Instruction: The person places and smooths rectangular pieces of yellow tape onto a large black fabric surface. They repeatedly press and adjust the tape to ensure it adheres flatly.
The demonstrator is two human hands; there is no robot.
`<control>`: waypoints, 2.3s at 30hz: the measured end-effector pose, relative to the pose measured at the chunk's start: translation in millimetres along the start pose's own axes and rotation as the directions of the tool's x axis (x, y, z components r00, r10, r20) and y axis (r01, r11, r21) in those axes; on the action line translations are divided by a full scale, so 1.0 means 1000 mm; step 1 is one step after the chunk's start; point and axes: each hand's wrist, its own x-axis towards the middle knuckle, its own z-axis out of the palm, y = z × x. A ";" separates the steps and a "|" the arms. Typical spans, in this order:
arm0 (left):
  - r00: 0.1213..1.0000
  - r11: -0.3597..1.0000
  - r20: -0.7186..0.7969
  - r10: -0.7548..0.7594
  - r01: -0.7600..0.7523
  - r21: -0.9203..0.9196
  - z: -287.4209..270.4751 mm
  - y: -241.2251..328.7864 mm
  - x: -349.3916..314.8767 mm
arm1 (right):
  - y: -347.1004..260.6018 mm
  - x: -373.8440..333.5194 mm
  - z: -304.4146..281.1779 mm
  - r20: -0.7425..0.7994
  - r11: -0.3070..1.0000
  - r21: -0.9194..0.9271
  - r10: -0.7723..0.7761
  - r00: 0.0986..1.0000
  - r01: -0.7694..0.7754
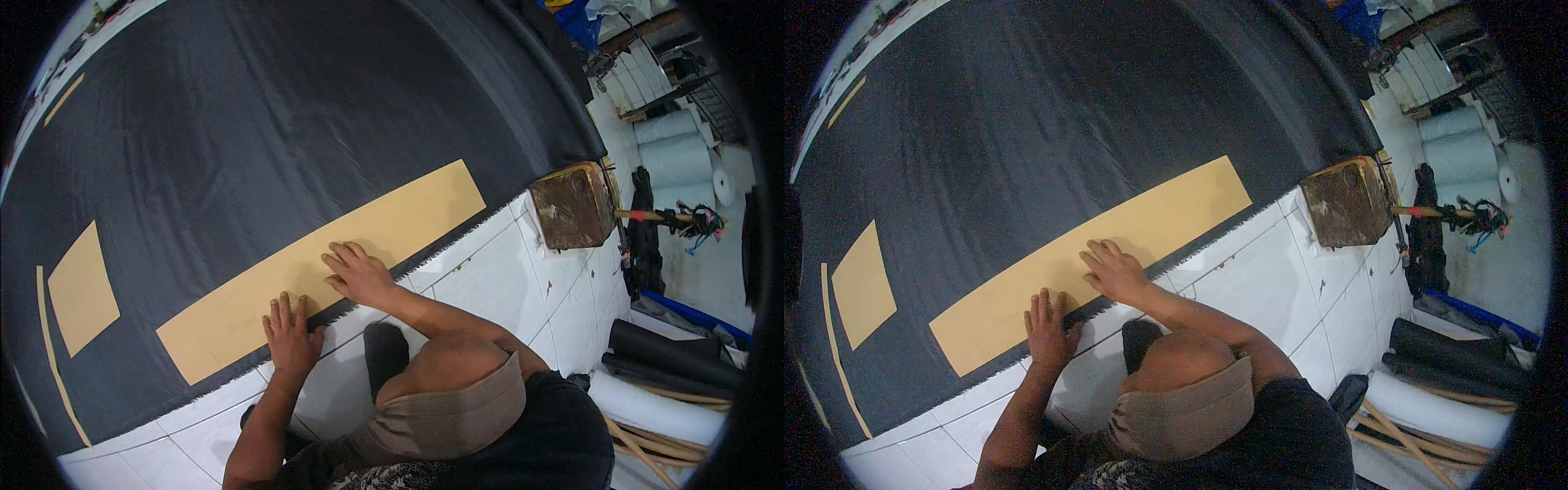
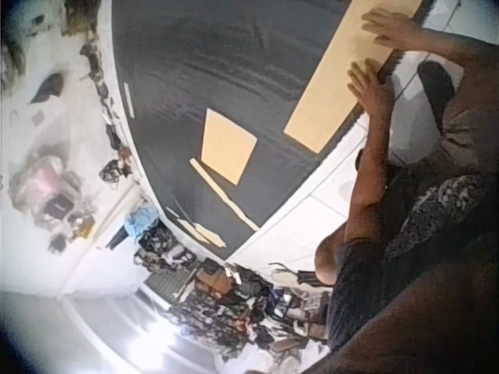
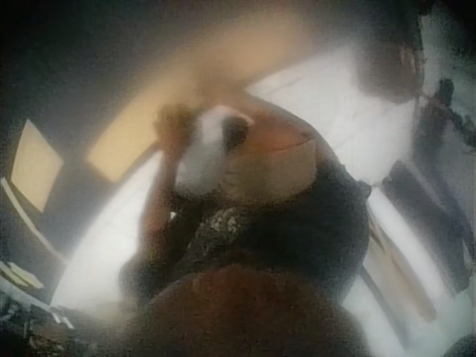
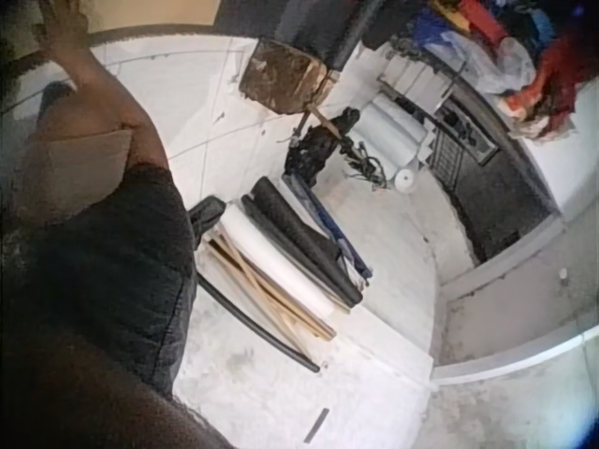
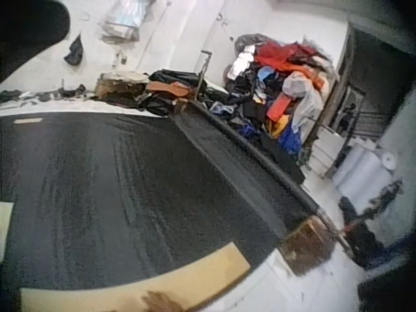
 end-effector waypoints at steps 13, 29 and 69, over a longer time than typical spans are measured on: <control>0.964 0.993 -0.250 -0.089 0.066 -0.100 -0.009 -0.038 0.000 | -0.001 0.000 0.000 -0.020 0.997 0.025 -0.070 0.997 0.071; 0.712 0.834 -0.451 -0.538 0.528 -0.161 -0.021 -0.135 -0.030 | -0.017 0.005 -0.002 0.065 0.997 -0.036 -0.067 0.996 0.070; 0.672 0.730 -0.298 -0.677 0.666 -0.156 -0.029 -0.137 -0.036 | -0.024 -0.001 0.002 0.050 0.995 -0.089 -0.040 0.998 0.044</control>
